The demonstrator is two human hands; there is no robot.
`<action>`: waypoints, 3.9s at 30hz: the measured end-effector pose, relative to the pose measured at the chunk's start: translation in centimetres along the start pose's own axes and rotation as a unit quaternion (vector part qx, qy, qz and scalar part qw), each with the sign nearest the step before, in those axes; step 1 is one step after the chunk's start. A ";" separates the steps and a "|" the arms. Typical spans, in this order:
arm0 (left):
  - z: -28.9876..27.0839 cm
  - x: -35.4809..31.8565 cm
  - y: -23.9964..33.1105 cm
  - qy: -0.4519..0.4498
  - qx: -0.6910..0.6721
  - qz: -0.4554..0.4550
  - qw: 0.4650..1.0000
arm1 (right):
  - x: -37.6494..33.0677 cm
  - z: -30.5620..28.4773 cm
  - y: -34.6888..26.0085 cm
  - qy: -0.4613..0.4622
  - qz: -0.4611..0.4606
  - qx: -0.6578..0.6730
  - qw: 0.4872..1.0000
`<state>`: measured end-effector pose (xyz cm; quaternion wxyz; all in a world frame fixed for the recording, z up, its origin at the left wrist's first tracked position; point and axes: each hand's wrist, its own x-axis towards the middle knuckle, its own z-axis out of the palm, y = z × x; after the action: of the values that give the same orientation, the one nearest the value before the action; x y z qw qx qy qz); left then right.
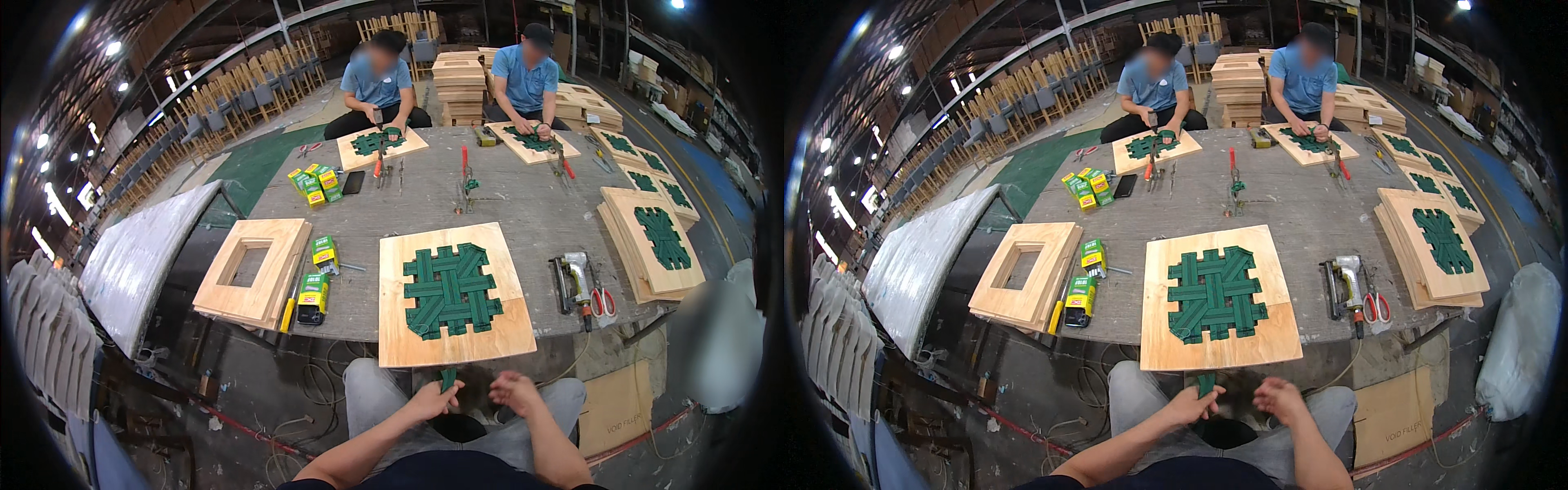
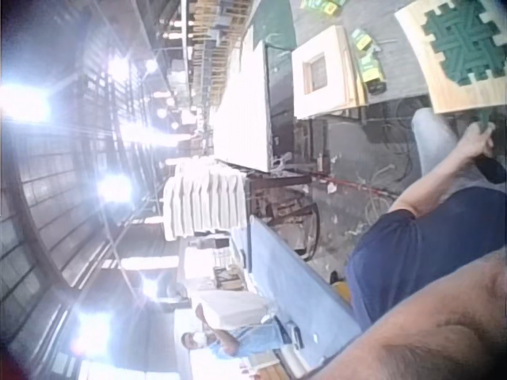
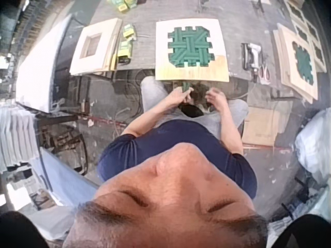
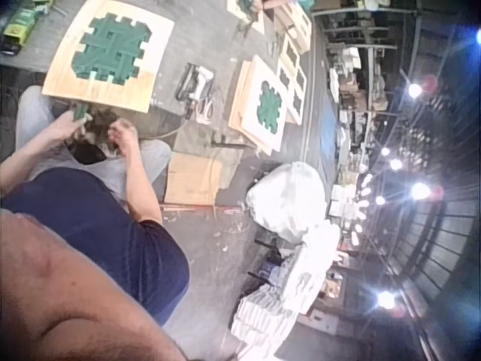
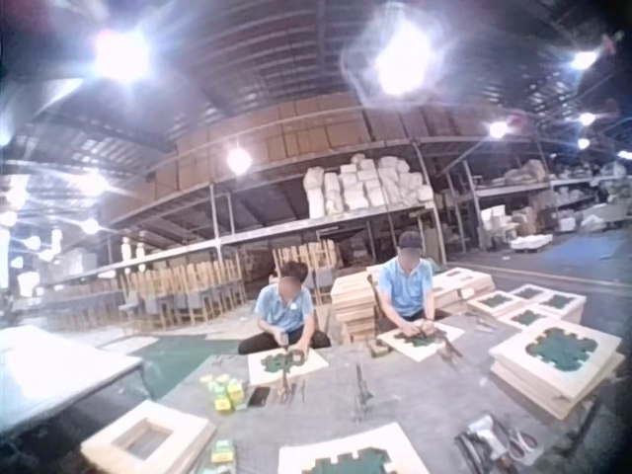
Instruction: The person weaves green plastic strips into a wooden frame to create a basket base. They use a staple gun to secure the strips in place and a hammer to adjust the weave. The person works on multiple frames, completing one and starting another.
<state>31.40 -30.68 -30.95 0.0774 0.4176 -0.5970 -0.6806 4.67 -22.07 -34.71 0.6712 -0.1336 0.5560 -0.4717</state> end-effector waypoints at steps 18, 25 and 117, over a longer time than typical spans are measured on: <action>-6.6 13.9 8.3 0.188 0.523 0.197 0.808 | 6.6 2.6 21.7 -0.564 0.273 -0.542 0.559; -5.7 15.1 9.0 0.172 0.516 0.174 0.821 | 4.4 6.9 11.1 -0.436 0.373 -0.492 0.655; -13.4 10.1 13.8 0.260 0.280 0.267 0.884 | -0.6 0.0 -24.6 0.000 -0.115 -0.767 0.631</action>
<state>28.41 -50.59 -22.80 0.2888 0.4085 -0.8103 -0.3053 -7.22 -34.37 -17.00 0.2675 -0.6631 0.6972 0.0516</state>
